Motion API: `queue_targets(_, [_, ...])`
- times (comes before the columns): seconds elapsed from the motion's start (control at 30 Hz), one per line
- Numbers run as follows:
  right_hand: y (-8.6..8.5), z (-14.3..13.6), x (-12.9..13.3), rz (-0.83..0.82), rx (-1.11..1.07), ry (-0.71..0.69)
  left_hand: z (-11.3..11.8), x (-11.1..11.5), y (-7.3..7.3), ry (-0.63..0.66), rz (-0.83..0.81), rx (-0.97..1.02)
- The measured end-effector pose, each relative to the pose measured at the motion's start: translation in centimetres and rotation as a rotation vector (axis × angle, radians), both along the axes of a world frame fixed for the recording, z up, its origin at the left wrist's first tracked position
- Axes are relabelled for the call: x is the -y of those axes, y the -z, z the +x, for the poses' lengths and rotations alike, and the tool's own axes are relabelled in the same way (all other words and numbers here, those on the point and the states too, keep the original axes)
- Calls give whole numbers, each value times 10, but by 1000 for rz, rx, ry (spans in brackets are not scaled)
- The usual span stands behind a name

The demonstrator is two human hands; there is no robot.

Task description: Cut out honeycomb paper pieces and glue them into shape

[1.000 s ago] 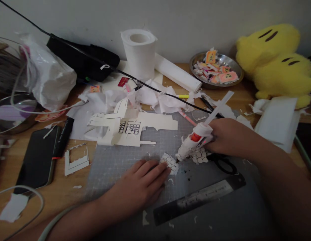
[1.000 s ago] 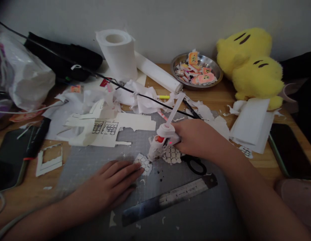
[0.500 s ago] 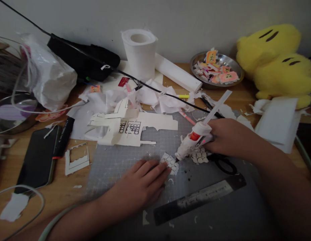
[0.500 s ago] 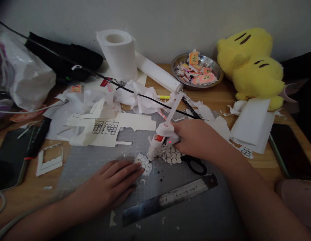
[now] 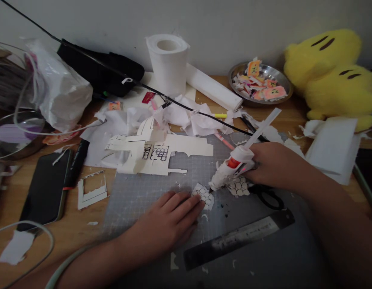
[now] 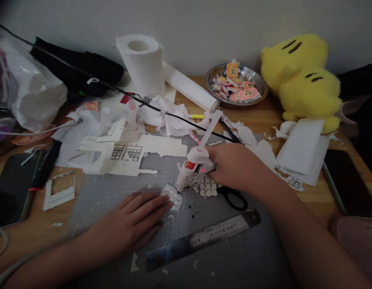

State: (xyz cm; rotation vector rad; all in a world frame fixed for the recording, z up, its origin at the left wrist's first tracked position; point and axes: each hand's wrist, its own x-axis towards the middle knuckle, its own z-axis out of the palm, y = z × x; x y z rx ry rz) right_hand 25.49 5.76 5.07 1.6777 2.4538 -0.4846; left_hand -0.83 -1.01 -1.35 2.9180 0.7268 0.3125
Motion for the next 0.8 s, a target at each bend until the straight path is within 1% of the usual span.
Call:
queue_targets(0.37, [-2,-3,3,33,17,3,1,-1,-2,1,-4,3])
queue_targets(0.5, [-3,-4,3,10,13,-1,1,-1,-2,1,-6,-2])
queue_targets(0.8, [0,-3,2,40,22,7,0,0,-1,2,2,-3])
